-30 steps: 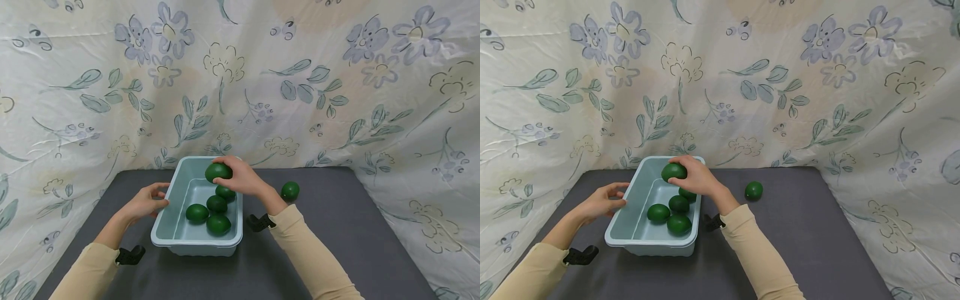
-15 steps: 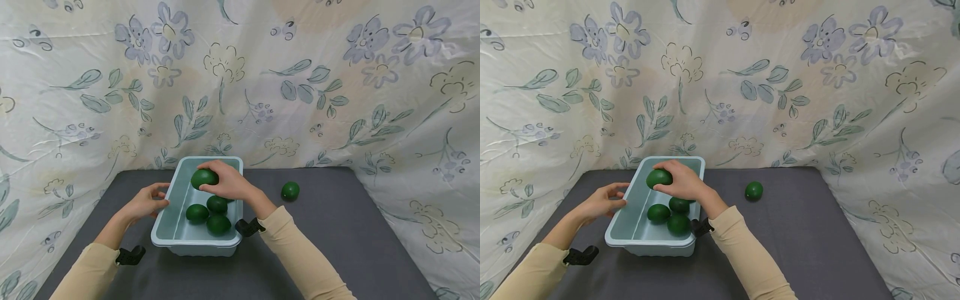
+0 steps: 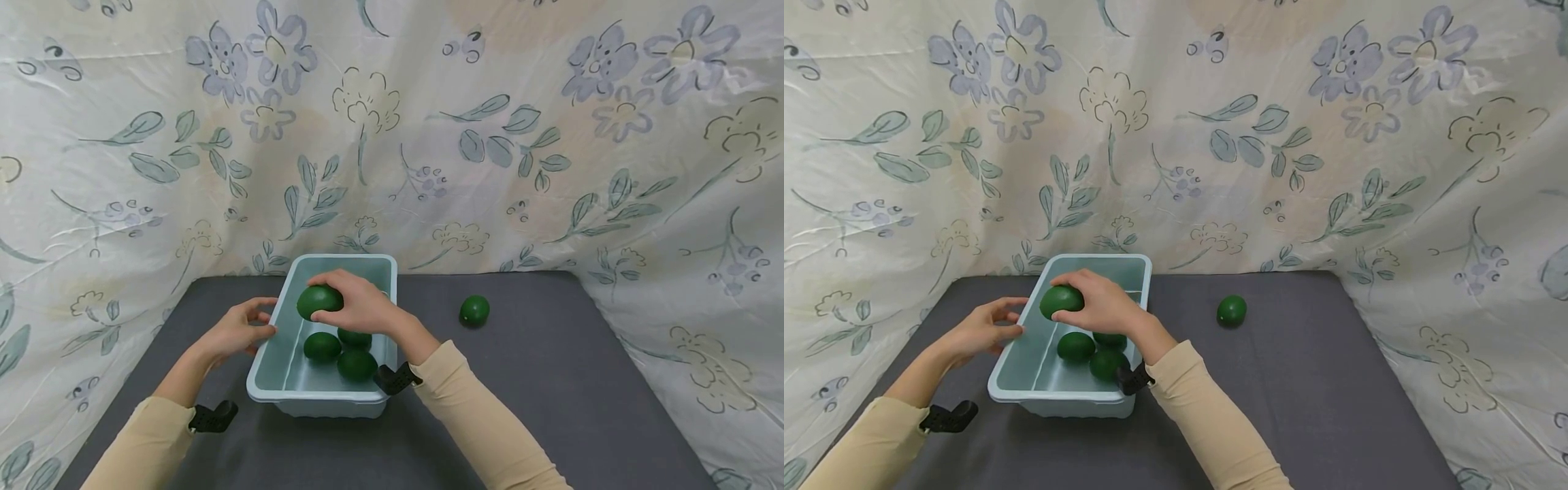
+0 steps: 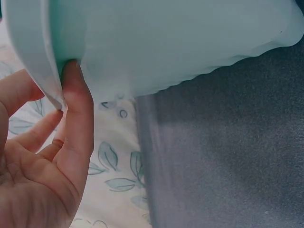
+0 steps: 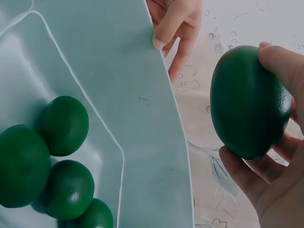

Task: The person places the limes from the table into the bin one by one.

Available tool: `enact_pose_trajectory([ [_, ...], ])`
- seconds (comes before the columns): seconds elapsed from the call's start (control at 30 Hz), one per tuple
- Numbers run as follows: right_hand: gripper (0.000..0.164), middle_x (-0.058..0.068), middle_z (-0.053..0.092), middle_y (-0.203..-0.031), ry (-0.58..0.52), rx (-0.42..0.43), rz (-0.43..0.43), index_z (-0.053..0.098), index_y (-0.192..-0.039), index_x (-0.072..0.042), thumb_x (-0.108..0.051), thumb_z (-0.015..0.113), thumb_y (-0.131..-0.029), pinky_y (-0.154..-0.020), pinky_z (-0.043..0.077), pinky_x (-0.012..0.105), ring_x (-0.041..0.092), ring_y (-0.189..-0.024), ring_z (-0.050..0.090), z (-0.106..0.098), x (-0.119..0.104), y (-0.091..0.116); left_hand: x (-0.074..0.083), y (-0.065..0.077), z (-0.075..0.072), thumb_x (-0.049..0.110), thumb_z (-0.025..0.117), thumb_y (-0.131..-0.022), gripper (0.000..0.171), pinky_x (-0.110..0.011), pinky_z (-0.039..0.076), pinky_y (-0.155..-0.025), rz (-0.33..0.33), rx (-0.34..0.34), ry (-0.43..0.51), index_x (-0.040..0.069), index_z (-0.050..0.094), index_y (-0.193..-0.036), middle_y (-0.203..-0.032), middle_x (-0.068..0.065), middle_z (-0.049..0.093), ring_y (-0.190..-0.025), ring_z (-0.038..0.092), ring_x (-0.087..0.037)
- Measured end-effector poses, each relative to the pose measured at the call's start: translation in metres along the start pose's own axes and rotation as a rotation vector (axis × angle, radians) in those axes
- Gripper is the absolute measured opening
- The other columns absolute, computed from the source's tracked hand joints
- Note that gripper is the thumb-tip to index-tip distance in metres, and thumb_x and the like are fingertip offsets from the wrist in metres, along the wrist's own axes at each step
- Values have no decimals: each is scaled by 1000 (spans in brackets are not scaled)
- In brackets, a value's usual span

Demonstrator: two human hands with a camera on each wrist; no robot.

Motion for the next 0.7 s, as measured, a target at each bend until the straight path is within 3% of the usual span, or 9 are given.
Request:
enact_pose_trajectory([
  [0.17,51,0,50,-125,2,-17,8,48,-133,-20,-36,63,-86,-83,47,24,10,-102,53,3,1,1,0,0,0,11,58,-89,65,-42,55,-66,2,0,-4,5,23,-144,-115,-22,50,-90,61,-23],
  [0.4,54,-3,45,-136,-12,-37,7,42,-138,-24,-38,59,-88,-98,41,31,11,-122,44,4,2,3,-1,-1,0,11,58,-89,65,-42,55,-66,1,2,-1,4,23,-144,-116,-22,50,-90,61,-23],
  [0.7,56,-3,40,-140,-22,-21,13,39,-140,-27,-39,58,-89,-99,40,33,12,-126,42,-2,8,8,-2,-1,1,11,58,-89,66,-42,55,-65,5,4,9,4,23,-144,-114,-22,51,-89,61,-23],
])
Point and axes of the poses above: each hand's wrist, its own y-axis away from the middle knuckle, its own z-axis out of the palm, x = y × z, the point moved 8 cm from there along -y, towards the middle knuckle
